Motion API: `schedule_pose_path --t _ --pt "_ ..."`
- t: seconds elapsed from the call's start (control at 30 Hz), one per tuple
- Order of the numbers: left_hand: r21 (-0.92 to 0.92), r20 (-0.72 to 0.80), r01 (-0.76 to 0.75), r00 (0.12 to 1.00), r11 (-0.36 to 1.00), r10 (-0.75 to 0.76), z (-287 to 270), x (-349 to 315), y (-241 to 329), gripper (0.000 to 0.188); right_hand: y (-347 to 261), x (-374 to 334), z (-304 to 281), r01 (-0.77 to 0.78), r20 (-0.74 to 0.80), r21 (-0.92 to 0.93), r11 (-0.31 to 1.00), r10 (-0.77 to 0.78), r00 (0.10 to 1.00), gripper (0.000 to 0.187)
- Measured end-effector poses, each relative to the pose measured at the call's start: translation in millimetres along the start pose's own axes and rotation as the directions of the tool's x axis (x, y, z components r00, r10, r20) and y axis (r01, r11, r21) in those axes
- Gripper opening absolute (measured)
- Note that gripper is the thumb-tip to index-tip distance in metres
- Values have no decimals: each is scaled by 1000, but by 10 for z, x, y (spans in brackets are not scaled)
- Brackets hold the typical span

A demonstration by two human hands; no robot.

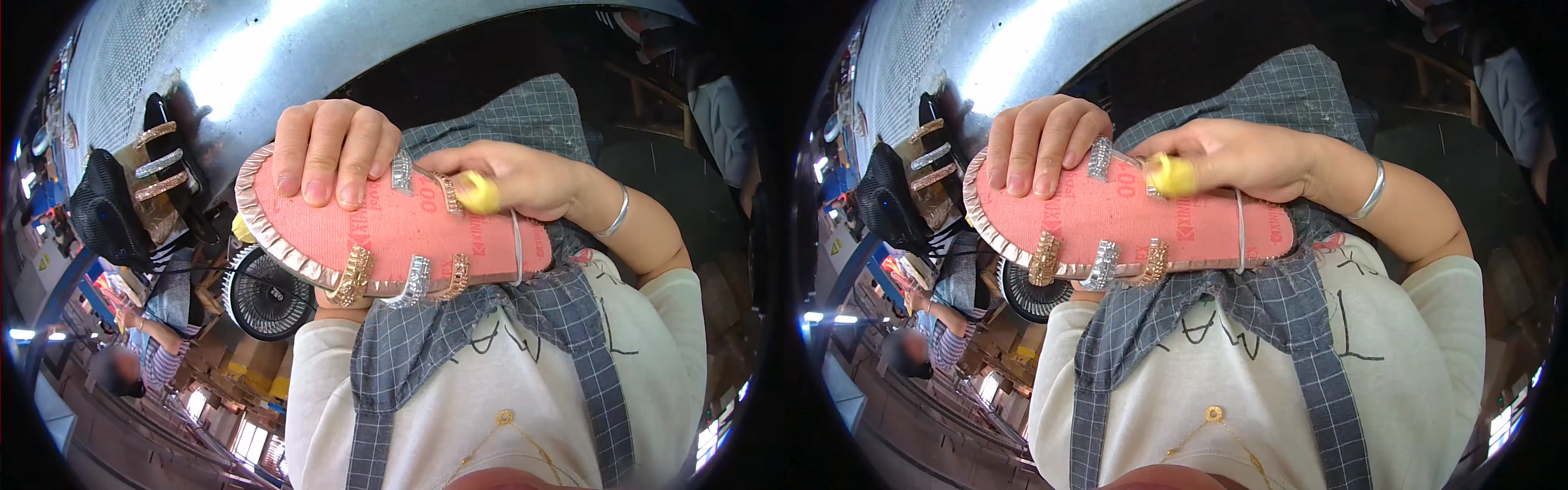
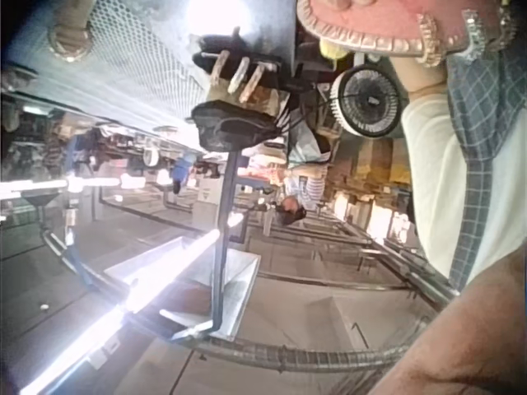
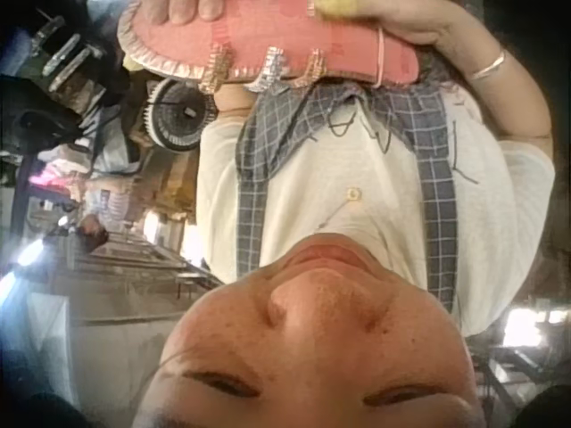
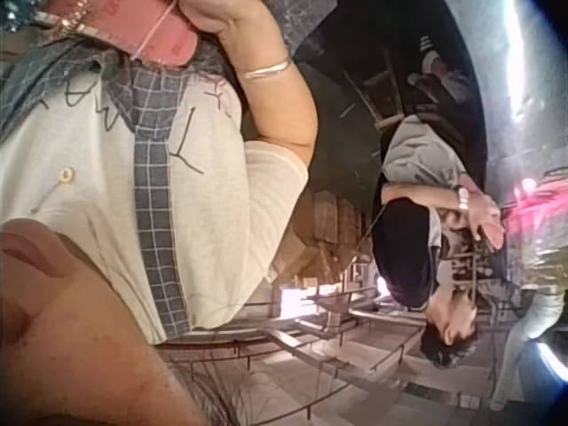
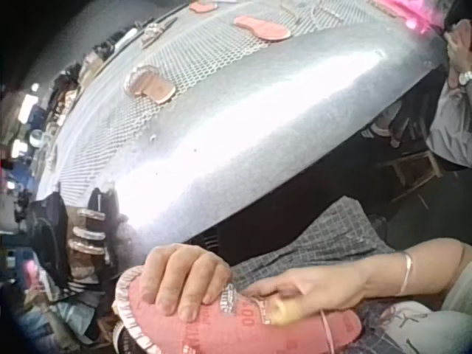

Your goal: The person assembles sandals by wrapping decorative straps around shoe lasts and pressing them onto sandal soles by hand, then handles a black mesh pouch.

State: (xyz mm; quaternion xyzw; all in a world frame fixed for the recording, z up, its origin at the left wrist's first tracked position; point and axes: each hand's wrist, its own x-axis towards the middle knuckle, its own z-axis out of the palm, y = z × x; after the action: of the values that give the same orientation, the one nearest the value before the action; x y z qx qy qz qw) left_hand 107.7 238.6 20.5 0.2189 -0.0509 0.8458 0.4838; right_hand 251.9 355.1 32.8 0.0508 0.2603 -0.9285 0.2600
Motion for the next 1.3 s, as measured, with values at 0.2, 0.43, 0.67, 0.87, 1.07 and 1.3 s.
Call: schedule_pose_path --t 0.2,0.43,0.67,0.87,1.07,1.3 --pt "82 -262 38 965 996 -16 372 112 -224 13 -14 -33 -3 17 -21 -6 1000 -17 1000 47" --pt "-53 -194 101 975 993 -110 -7 7 -123 20 44 -103 -121 159 -200 -21 987 -160 967 42" --pt "-19 -140 116 983 993 -117 22 52 -95 20 -55 -124 -96 168 -31 -80 983 -171 985 62" --pt "92 -198 93 977 991 -74 168 135 -154 16 -79 -106 -70 133 26 -108 985 -131 991 77" --pt "372 -240 -17 964 928 114 283 184 -95 27 -152 -270 -118 281 -240 -326 903 -366 899 78" --pt "461 -579 -117 711 880 398 587 512 340 58 -537 -113 331 -150 196 -935 -322 -819 539 77"
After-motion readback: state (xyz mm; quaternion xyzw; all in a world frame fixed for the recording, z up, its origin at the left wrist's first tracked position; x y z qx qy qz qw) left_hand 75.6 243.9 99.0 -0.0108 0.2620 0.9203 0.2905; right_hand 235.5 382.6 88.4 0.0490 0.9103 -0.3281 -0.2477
